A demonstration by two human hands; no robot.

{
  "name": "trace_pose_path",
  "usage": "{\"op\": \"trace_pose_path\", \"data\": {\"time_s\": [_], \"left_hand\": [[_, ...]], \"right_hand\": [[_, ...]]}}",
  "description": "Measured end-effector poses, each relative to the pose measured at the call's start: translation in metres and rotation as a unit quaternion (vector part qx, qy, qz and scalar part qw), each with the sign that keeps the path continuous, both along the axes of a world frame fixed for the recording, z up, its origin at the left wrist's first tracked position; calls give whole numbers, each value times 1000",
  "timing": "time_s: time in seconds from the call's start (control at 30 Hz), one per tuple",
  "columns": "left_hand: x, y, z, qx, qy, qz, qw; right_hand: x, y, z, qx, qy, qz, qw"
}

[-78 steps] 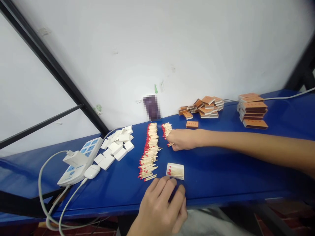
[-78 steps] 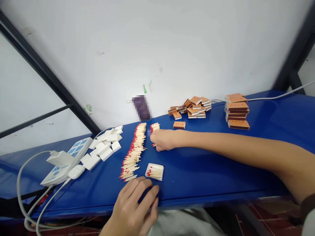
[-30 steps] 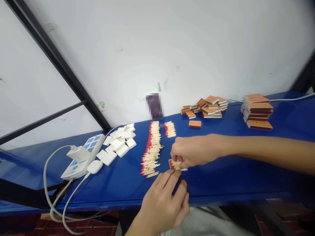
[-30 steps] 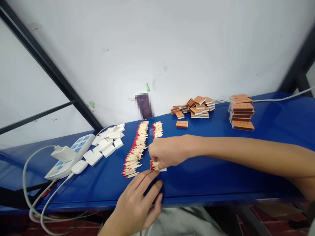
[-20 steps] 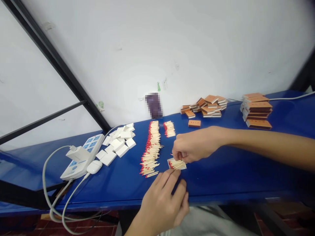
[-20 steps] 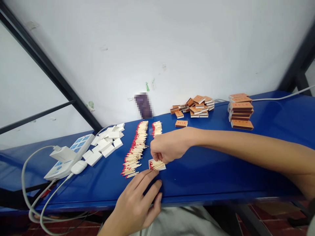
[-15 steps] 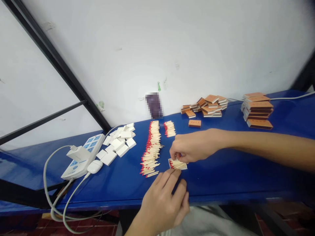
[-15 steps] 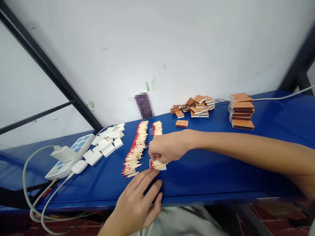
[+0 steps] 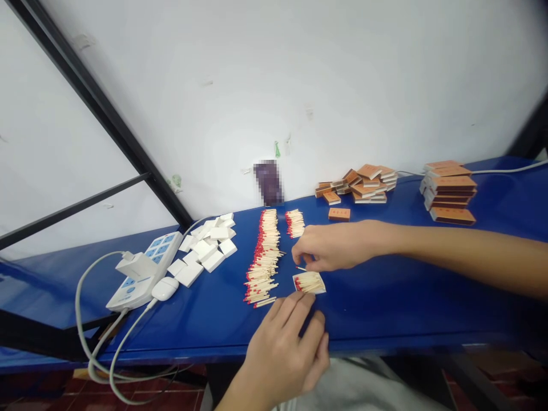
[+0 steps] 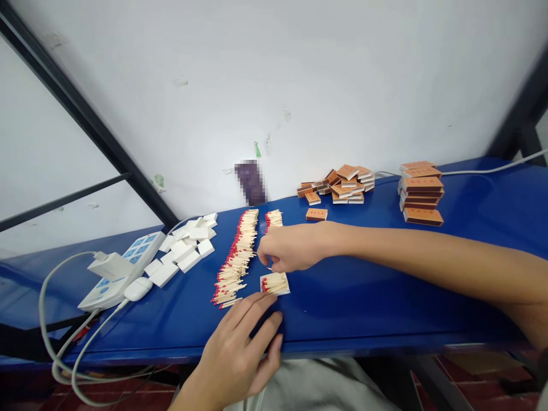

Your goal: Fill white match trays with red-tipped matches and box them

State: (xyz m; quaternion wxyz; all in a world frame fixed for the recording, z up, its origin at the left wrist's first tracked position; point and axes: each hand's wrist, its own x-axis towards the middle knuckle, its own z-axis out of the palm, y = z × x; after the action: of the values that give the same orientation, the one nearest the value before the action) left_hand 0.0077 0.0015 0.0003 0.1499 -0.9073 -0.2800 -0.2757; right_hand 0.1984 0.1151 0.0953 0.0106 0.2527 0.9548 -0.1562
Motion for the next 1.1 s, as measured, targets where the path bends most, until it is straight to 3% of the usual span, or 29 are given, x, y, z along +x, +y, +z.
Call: {"op": "trace_pose_path", "data": {"time_s": [0.23,0.7,0.9,1.1], "left_hand": [[-1,0,0,-9,-12,5,1000],[-2,-1,0,-11,-46,11,999],[-1,0,-1,-13,-41,32,999],[0,-1,0,-5,-48,36,998]], "right_hand": [[-7,14,-14,-5,-15,-22,1000],[-7,24,-19,-34,-45,-40,998],[-1,20,-6,-4,-37,-43,998],[-6,-3,4,-61,0,20,998]]}}
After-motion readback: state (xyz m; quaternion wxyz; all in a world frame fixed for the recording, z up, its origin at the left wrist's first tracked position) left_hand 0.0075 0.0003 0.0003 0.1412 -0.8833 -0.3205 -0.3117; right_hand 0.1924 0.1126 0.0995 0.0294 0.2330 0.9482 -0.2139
